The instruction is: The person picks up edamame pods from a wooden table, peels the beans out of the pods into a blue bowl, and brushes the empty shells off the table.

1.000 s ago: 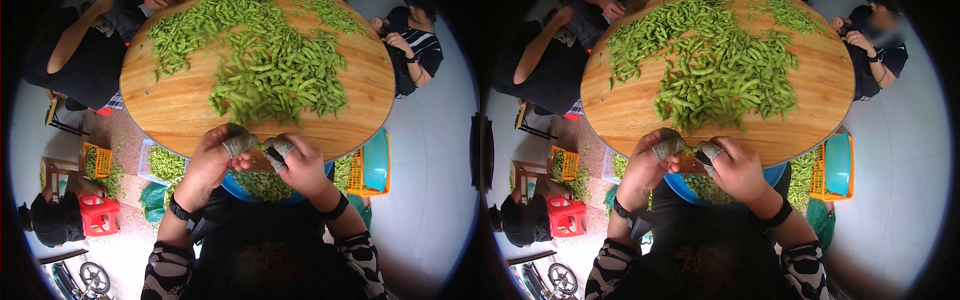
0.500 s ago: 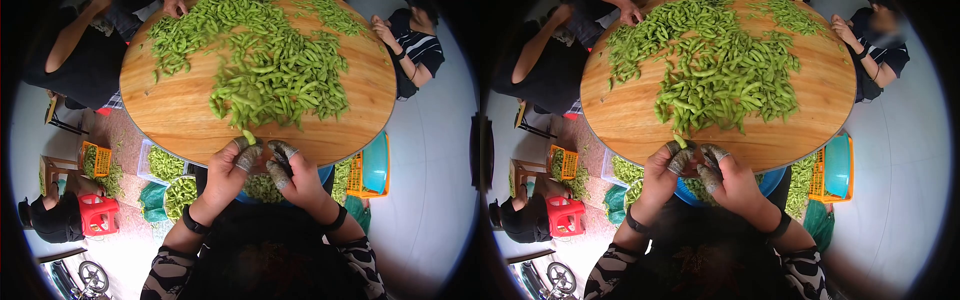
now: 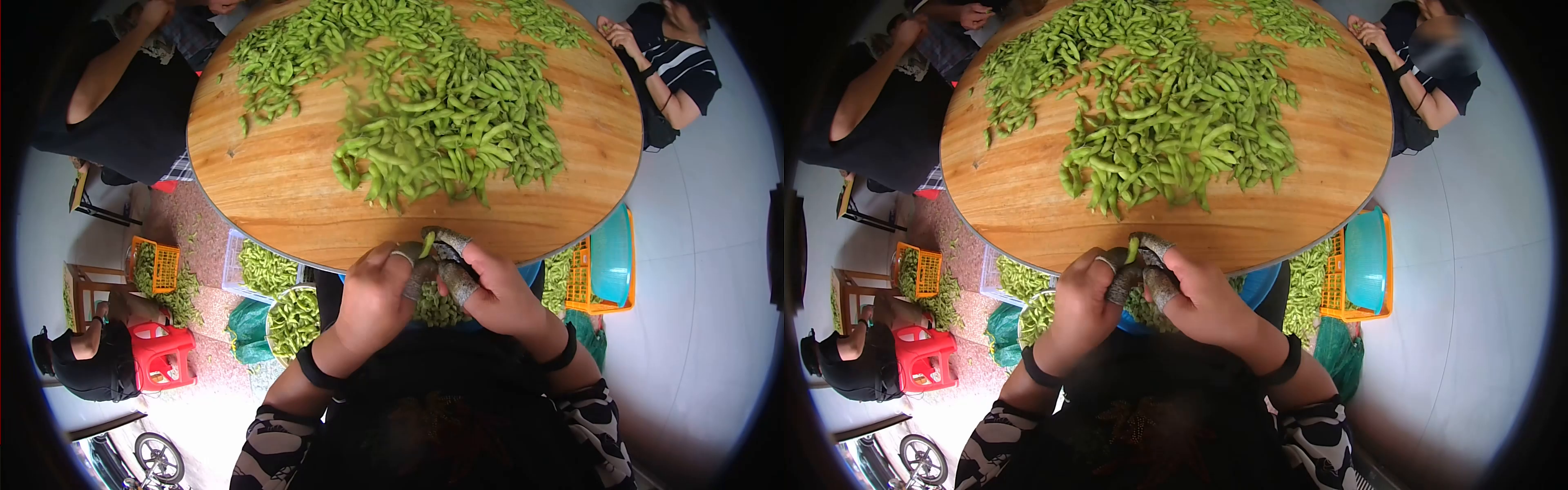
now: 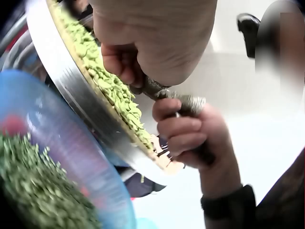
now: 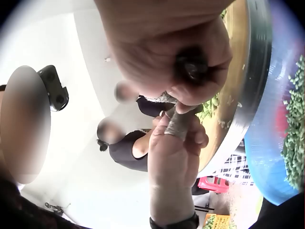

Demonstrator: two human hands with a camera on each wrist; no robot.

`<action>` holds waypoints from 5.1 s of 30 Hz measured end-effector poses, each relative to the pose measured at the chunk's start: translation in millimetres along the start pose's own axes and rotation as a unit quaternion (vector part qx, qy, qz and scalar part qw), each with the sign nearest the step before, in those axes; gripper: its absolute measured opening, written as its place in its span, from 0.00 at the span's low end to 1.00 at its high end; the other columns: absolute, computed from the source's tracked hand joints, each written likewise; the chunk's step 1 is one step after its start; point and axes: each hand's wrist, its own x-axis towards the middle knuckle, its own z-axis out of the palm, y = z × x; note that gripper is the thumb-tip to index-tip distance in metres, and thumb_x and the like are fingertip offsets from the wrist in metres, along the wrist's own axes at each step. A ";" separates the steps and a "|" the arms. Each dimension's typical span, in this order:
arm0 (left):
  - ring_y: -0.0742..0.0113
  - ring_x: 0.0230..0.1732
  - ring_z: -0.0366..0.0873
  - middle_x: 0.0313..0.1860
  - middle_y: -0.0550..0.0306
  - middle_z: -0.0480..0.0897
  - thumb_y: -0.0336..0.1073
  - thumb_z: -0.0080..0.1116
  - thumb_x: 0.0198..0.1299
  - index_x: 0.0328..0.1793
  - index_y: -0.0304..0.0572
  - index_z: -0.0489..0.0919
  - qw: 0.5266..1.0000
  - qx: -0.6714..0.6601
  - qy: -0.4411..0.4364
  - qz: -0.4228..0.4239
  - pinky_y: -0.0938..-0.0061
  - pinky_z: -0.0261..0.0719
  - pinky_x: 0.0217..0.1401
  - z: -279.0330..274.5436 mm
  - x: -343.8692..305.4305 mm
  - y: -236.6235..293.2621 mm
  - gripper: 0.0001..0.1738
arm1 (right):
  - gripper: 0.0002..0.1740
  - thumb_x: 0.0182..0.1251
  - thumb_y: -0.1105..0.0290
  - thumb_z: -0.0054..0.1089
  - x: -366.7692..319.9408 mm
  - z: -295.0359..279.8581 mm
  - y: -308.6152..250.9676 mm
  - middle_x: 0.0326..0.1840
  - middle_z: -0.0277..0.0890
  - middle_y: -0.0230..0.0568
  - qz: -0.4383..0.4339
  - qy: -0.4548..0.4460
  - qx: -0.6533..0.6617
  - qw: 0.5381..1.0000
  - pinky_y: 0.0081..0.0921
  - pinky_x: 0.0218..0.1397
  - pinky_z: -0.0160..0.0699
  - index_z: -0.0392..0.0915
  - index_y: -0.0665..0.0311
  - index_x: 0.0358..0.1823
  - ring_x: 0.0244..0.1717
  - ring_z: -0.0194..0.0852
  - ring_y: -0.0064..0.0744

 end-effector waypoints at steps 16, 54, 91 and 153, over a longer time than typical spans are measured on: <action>0.59 0.25 0.79 0.29 0.46 0.81 0.31 0.67 0.56 0.40 0.36 0.81 0.989 0.126 -0.058 0.054 0.76 0.77 0.29 -8.6 -1.6 -7.6 0.08 | 0.16 0.72 0.76 0.49 -9.1 8.1 11.5 0.24 0.64 0.25 0.125 -0.083 0.217 0.965 0.15 0.18 0.51 0.69 0.57 0.59 0.17 0.50 0.13; 0.56 0.31 0.81 0.28 0.47 0.80 0.24 0.55 0.59 0.41 0.34 0.78 0.927 -0.150 -0.179 -0.293 0.70 0.77 0.35 -32.5 -47.5 -2.7 0.06 | 0.15 0.54 0.71 0.67 -25.5 17.5 8.3 0.40 0.77 0.49 -0.106 0.038 -0.339 0.934 0.41 0.37 0.79 0.77 0.68 0.42 0.36 0.78 0.54; 0.79 0.32 0.70 0.31 0.65 0.76 0.34 0.55 0.66 0.42 0.39 0.79 0.873 -0.434 -0.154 -0.158 0.82 0.68 0.34 -17.5 -40.2 -27.9 0.07 | 0.15 0.57 0.69 0.69 2.9 22.0 28.6 0.29 0.76 0.44 -0.089 -0.017 -0.028 0.995 0.27 0.35 0.74 0.77 0.70 0.41 0.30 0.75 0.32; 0.75 0.31 0.80 0.31 0.63 0.83 0.32 0.63 0.63 0.49 0.43 0.81 0.743 -0.618 -0.123 -0.225 0.82 0.75 0.30 -10.4 -28.2 -26.7 0.09 | 0.13 0.72 0.74 0.45 -1.5 -2.7 11.9 0.30 0.70 0.27 0.217 -0.197 0.449 0.844 0.13 0.20 0.55 0.69 0.59 0.57 0.19 0.54 0.12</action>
